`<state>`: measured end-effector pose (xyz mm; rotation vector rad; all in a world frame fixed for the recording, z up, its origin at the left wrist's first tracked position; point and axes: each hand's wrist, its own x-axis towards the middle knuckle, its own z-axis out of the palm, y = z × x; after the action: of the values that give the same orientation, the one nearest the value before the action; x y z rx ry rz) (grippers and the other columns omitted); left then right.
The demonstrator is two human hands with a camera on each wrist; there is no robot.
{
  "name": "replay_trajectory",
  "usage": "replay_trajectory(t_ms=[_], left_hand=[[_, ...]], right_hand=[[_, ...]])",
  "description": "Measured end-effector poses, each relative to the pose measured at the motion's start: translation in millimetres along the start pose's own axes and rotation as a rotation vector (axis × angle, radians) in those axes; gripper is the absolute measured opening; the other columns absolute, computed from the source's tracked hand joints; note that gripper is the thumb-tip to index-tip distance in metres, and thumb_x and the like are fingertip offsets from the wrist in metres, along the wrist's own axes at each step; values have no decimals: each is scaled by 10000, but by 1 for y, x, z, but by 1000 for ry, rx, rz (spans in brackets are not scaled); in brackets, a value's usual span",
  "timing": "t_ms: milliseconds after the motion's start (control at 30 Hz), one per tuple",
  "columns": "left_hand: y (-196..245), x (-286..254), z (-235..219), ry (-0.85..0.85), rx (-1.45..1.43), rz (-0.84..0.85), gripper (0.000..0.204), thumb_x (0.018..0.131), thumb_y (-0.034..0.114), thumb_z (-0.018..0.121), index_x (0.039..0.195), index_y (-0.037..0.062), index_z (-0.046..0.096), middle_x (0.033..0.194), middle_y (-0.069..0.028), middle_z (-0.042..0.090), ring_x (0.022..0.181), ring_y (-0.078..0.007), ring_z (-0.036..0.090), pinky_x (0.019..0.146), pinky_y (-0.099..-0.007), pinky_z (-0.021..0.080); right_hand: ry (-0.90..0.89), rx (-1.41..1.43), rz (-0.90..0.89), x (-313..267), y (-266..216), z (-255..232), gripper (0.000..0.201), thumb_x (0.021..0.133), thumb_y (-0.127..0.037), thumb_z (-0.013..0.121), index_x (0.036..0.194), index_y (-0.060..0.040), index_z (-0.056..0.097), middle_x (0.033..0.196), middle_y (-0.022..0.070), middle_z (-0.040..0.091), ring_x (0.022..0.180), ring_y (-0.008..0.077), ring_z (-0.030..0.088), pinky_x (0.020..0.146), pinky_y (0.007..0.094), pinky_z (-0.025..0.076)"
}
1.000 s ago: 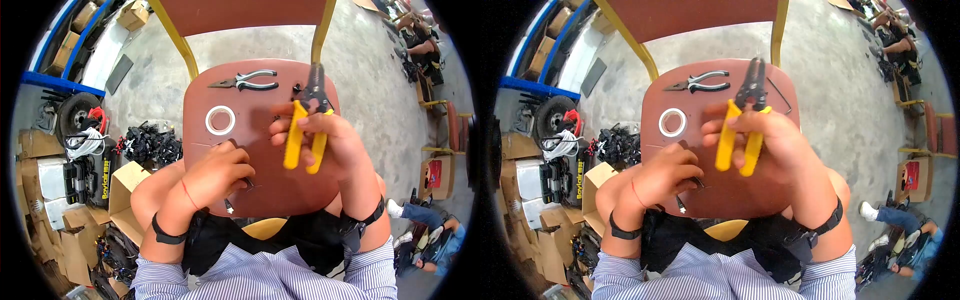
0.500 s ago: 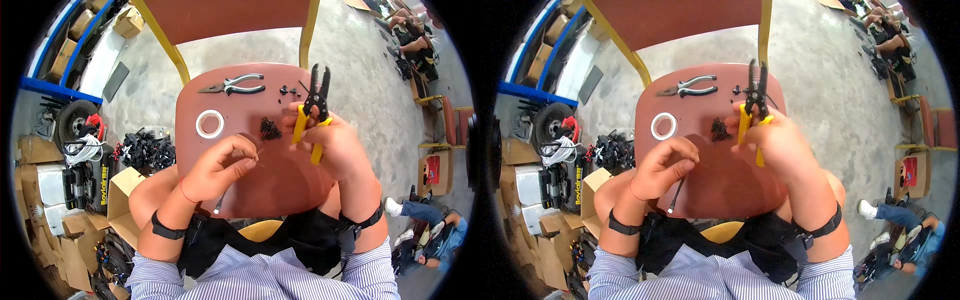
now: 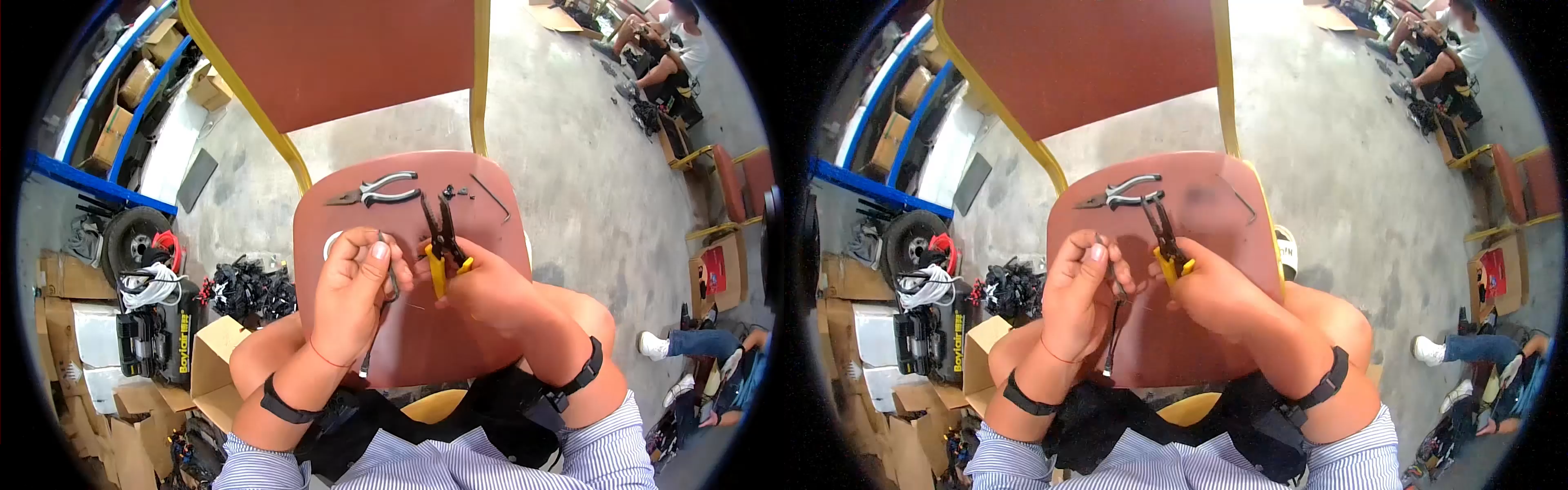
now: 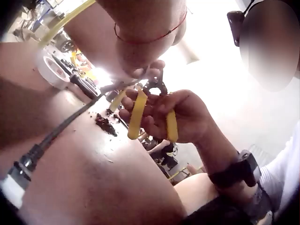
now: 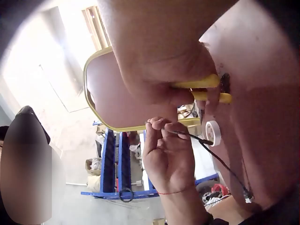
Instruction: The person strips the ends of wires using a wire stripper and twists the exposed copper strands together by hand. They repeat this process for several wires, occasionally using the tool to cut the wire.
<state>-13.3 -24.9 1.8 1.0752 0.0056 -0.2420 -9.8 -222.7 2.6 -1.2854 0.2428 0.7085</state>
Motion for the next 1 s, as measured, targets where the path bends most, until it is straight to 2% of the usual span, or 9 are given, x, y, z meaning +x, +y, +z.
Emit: replay_trajectory(t_ms=[167,200,333,467,567,667,767,800,1000], left_hand=[[-7,6,-12,152,111,48,107,1065,145,575,1149,84,550,1027,-49,642,786,-119,615,661,-237,486],[-5,8,-17,145,104,36,71,1069,158,563,1110,101,571,1017,-44,602,814,-146,580,711,-307,499],[11,16,-21,68,-95,161,124,1086,210,533,1129,100,570,1030,-20,565,883,-141,550,805,-321,484],[22,24,-42,81,-362,121,106,1086,197,528,1138,115,571,1037,-19,587,911,-151,573,838,-357,510],[30,25,-47,61,-327,130,107,1085,203,535,1136,117,573,1042,-14,586,900,-140,560,819,-345,492],[29,23,-42,136,-139,80,101,1075,196,560,1118,106,579,992,-24,602,756,-109,528,625,-248,437],[22,18,-35,132,-94,24,87,1056,150,593,1118,89,599,948,-34,637,681,-78,523,517,-203,392],[21,17,-32,135,-79,13,94,1052,145,600,1124,85,608,946,-40,649,672,-79,530,522,-201,400],[16,14,-17,152,66,-19,125,1032,156,639,1126,74,638,936,-40,672,710,-78,576,546,-194,424]], right_hand=[[11,-19,39,-3,-1,-9,572,838,144,530,1372,-52,588,1236,78,653,1116,160,587,842,291,487],[22,-31,23,-4,0,-9,568,839,148,525,1365,-53,594,1231,74,656,1114,159,587,850,292,486],[32,-107,3,-9,-5,-7,502,867,91,533,1345,-47,596,1189,67,675,1064,167,607,865,295,494],[-7,-144,-11,-5,-2,-8,485,875,62,543,1347,-41,586,1193,77,684,1073,180,616,885,305,498],[15,-65,6,-3,-7,-5,490,872,69,540,1350,-33,578,1212,86,685,1120,190,621,923,322,498],[40,-110,-55,3,-5,-1,510,882,134,519,1357,-39,583,1214,85,670,1182,180,607,938,321,497],[145,-590,-332,4,-8,6,509,886,120,508,1376,-15,551,1240,144,668,1215,242,619,993,355,495],[129,-668,-342,-1,-16,8,512,872,114,487,1368,0,550,1267,199,654,1237,312,616,1030,376,482],[156,-842,-330,-6,-4,19,571,811,124,480,1372,29,534,1288,245,625,1253,382,590,1029,401,480]])
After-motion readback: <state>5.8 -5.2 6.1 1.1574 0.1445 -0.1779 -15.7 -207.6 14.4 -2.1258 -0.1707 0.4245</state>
